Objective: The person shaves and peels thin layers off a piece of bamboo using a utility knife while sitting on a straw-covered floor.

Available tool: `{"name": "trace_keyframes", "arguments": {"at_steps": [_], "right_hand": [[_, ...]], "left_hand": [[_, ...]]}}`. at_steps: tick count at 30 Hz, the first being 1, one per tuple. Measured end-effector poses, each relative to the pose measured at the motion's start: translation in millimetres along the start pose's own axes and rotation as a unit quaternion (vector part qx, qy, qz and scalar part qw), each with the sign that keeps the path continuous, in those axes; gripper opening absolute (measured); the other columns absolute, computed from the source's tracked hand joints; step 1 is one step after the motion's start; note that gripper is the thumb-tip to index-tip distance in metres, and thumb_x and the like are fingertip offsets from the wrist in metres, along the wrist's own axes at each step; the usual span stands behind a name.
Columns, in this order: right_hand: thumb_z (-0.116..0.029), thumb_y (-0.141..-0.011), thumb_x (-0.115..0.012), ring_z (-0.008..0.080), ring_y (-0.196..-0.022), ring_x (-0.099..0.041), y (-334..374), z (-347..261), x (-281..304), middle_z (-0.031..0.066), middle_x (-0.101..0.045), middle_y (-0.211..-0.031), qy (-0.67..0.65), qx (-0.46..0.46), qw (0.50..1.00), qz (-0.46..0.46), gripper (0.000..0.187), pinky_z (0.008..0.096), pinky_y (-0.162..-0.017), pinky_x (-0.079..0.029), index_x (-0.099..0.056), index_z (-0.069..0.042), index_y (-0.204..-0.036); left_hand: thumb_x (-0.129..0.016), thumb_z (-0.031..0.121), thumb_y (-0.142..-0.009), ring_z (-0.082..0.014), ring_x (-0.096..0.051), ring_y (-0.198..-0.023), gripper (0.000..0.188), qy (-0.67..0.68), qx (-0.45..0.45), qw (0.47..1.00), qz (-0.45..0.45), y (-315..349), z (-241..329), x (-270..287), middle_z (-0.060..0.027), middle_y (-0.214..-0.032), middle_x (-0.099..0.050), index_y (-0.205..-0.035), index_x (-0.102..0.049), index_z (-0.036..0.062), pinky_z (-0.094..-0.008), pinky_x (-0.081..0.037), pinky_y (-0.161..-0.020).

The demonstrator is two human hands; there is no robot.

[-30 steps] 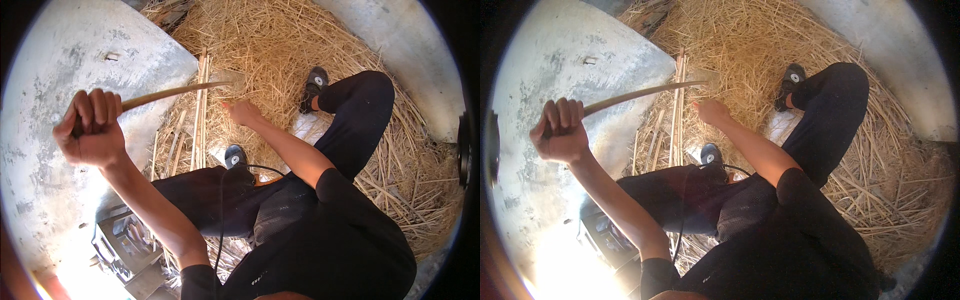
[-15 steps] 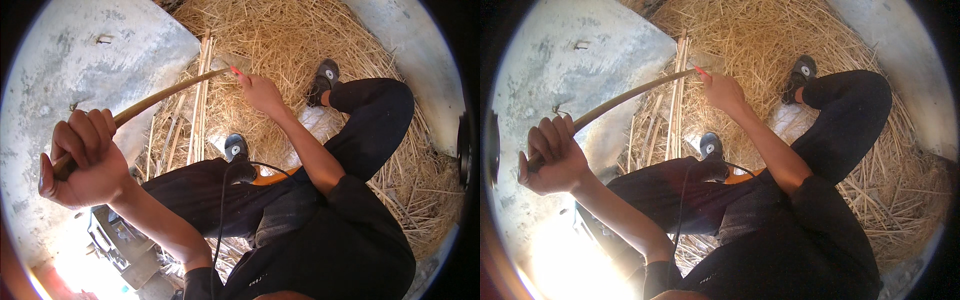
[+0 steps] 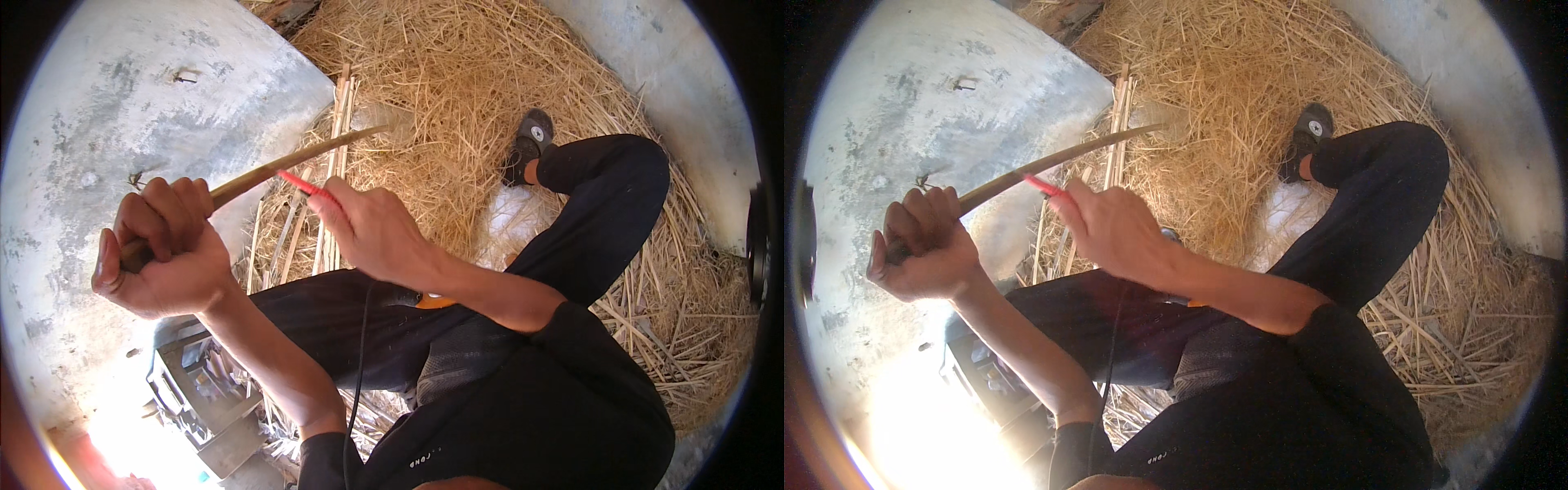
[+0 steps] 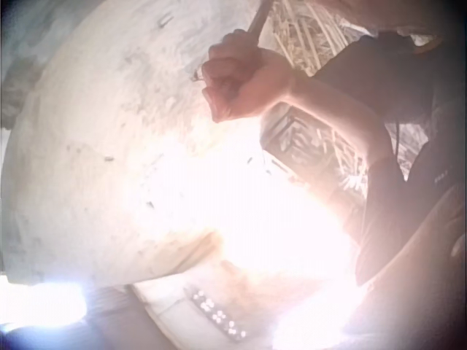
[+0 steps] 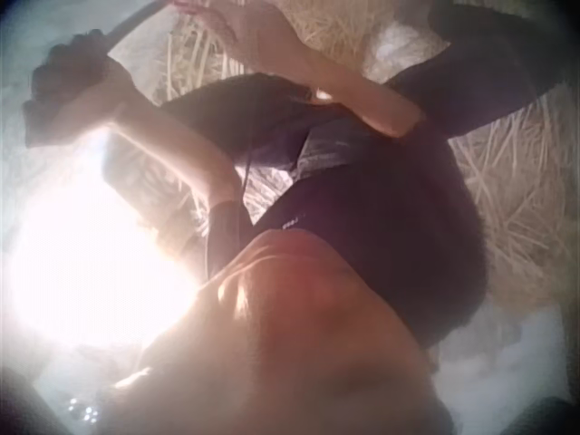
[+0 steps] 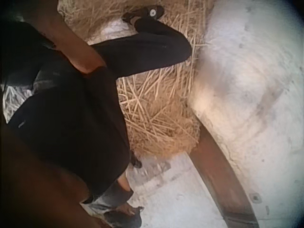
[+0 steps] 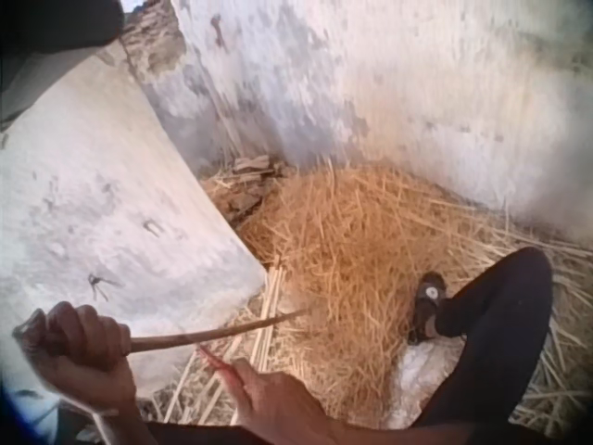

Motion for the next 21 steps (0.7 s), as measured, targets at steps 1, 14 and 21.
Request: {"name": "trace_keyframes", "arguments": {"at_steps": [1,14,21], "right_hand": [[-0.028,-0.097,-0.041,0.0309,-0.038,-0.047,2,-9,1,0.0161,-0.043,-0.044,-0.006,0.04,0.999,0.023,0.036,0.0384,-0.038,-0.035,-0.048,-0.001,-0.075],[-0.031,-0.097,-0.038,0.0264,-0.042,-0.04,10,-1,34,0.0144,-0.042,-0.05,-0.045,-0.038,0.998,-0.009,0.041,0.0397,-0.046,-0.032,-0.049,0.002,-0.075],[-0.028,-0.096,-0.04,0.0264,-0.042,-0.041,16,9,38,0.0149,-0.042,-0.051,-0.049,-0.063,0.996,-0.025,0.037,0.0391,-0.045,-0.033,-0.052,0.001,-0.077]], "left_hand": [[-0.038,0.041,-0.081,-0.0101,-0.013,-0.042,0.044,-0.001,-0.001,1.0,0.009,2,0,-4,-0.0017,-0.043,-0.025,-0.049,-0.029,0.0111,-0.0289,-0.015,-0.044],[-0.039,0.038,-0.08,-0.0112,-0.014,-0.042,0.044,-0.041,-0.03,0.997,-0.06,26,-7,-47,-0.0023,-0.044,-0.023,-0.048,-0.028,0.0105,-0.0292,-0.014,-0.042],[-0.038,0.033,-0.082,-0.0111,-0.017,-0.039,0.044,-0.017,-0.066,0.996,-0.065,27,-7,-45,-0.0037,-0.042,-0.026,-0.048,-0.029,0.0084,-0.0286,-0.015,-0.04]]}}
Point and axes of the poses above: each hand's wrist, its own y-axis away from the middle knuckle, its own x-axis out of the back of the hand, z = x × y, the point moved 1 cm from there along -y, towards the middle knuckle
